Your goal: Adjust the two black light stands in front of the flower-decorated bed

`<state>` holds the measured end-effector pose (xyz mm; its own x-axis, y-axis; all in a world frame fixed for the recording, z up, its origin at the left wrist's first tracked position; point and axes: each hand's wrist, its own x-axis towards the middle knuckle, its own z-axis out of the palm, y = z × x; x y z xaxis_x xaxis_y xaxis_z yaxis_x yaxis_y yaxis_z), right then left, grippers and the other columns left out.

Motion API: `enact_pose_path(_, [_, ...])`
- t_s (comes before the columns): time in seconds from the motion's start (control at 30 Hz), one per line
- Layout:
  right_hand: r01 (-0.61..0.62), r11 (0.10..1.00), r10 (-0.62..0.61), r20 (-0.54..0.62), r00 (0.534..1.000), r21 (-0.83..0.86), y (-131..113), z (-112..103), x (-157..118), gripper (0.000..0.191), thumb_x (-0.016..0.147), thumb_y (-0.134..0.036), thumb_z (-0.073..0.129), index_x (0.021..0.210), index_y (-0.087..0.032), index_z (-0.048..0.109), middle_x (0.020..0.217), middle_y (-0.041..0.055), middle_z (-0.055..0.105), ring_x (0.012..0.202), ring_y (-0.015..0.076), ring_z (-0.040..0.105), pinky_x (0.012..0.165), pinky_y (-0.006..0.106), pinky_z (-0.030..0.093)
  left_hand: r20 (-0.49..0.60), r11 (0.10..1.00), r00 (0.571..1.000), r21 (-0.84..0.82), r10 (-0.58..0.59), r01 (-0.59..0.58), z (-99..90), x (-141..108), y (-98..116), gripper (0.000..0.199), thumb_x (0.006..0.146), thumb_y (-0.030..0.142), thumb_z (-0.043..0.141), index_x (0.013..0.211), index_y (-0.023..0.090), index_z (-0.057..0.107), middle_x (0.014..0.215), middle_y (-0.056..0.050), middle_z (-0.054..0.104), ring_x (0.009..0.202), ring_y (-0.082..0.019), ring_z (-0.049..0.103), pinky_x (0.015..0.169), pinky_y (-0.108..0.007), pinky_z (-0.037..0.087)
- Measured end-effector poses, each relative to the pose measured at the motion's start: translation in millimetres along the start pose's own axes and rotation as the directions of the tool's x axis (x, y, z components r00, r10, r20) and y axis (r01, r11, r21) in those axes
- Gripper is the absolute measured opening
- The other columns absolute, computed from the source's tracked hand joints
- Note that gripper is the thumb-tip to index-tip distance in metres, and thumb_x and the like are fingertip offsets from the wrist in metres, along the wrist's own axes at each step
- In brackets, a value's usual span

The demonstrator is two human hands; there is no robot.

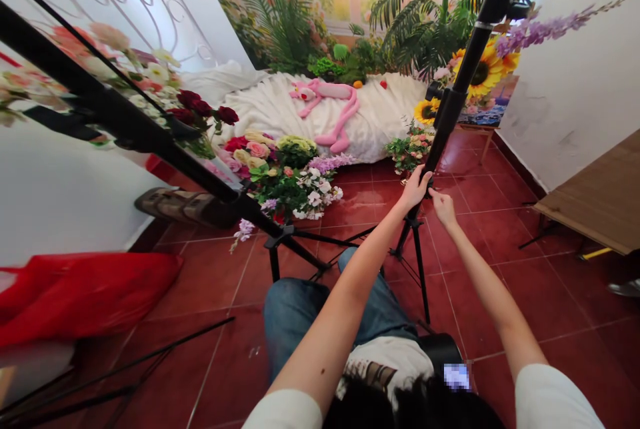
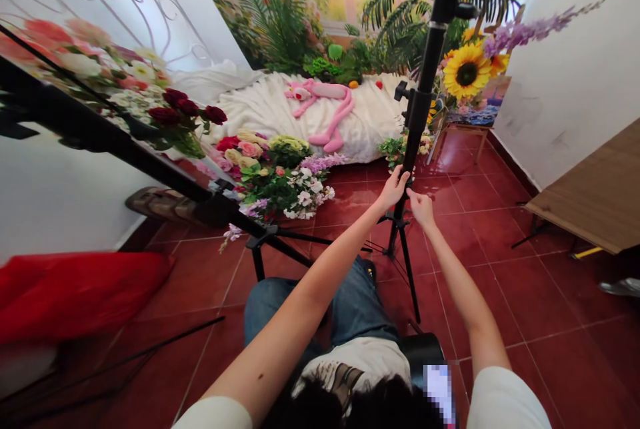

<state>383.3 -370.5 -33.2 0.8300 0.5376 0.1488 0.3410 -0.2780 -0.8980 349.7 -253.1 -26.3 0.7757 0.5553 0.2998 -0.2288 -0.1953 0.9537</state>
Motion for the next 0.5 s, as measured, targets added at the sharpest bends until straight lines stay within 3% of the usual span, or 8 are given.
enact_pose_path(0.07, [-0.151, 0.954, 0.155, 0.008, 0.988, 0.258, -3.5, 11.2, -3.1, 0.060, 0.079, -0.074, 0.047, 0.050, -0.026, 0.024, 0.043, -0.0052, 0.026, 0.043, 0.0098, 0.025, 0.044, 0.027, 0.022, 0.008, 1.000, 1.000, -0.002, -0.020, 0.020, -0.6, -0.7, 2.6, 0.037, 0.096, 0.049, 0.052, 0.118, 0.021, 0.061, 0.108, -0.007, 0.070, 0.107, -0.018, 0.063, 0.102, -0.031, 0.047])
enact_pose_path(0.17, [-0.310, 0.776, 0.266, 0.162, 0.950, 0.550, -13.3, 21.8, -9.1, 0.062, 0.080, -0.076, 0.044, 0.049, -0.027, 0.019, 0.041, -0.0077, 0.017, 0.036, 0.0079, 0.015, 0.036, 0.026, 0.014, -0.002, 1.000, 1.000, -0.002, -0.031, 0.031, -1.3, -1.4, 5.5, 0.036, 0.096, 0.047, 0.053, 0.119, 0.021, 0.061, 0.108, -0.007, 0.070, 0.107, -0.018, 0.063, 0.102, -0.031, 0.047])
enact_pose_path(0.27, [-0.347, 0.648, 0.199, 0.288, 0.936, 0.678, -24.1, 25.2, -14.8, 0.064, 0.085, -0.074, 0.039, 0.049, -0.027, 0.016, 0.040, -0.0081, 0.014, 0.033, 0.0075, 0.011, 0.032, 0.025, 0.011, -0.002, 0.999, 0.999, 0.010, -0.038, 0.038, -1.3, -1.0, 5.8, 0.035, 0.096, 0.045, 0.053, 0.121, 0.022, 0.060, 0.108, -0.006, 0.070, 0.106, -0.018, 0.063, 0.103, -0.031, 0.047])
enact_pose_path(0.4, [-0.310, 0.540, 0.142, 0.279, 0.950, 0.782, -31.4, 25.4, -18.4, 0.062, 0.090, -0.065, 0.040, 0.050, -0.025, 0.013, 0.039, -0.0079, 0.013, 0.035, 0.0073, 0.011, 0.031, 0.022, 0.016, 0.030, 0.997, 0.997, 0.005, -0.077, 0.077, -2.1, 1.3, 2.2, 0.031, 0.097, 0.036, 0.051, 0.122, 0.019, 0.058, 0.112, -0.007, 0.069, 0.107, -0.017, 0.063, 0.103, -0.029, 0.045])
enact_pose_path(0.5, [-0.359, 0.520, 0.132, 0.343, 0.930, 0.775, -27.1, 20.1, -16.8, 0.060, 0.091, -0.059, 0.043, 0.052, -0.025, 0.014, 0.040, -0.0077, 0.017, 0.037, 0.0071, 0.013, 0.033, 0.021, 0.017, 0.060, 0.997, 0.996, -0.009, -0.071, 0.072, -3.9, 3.7, -1.9, 0.028, 0.097, 0.032, 0.050, 0.121, 0.018, 0.056, 0.113, -0.006, 0.067, 0.105, -0.015, 0.063, 0.102, -0.028, 0.046])
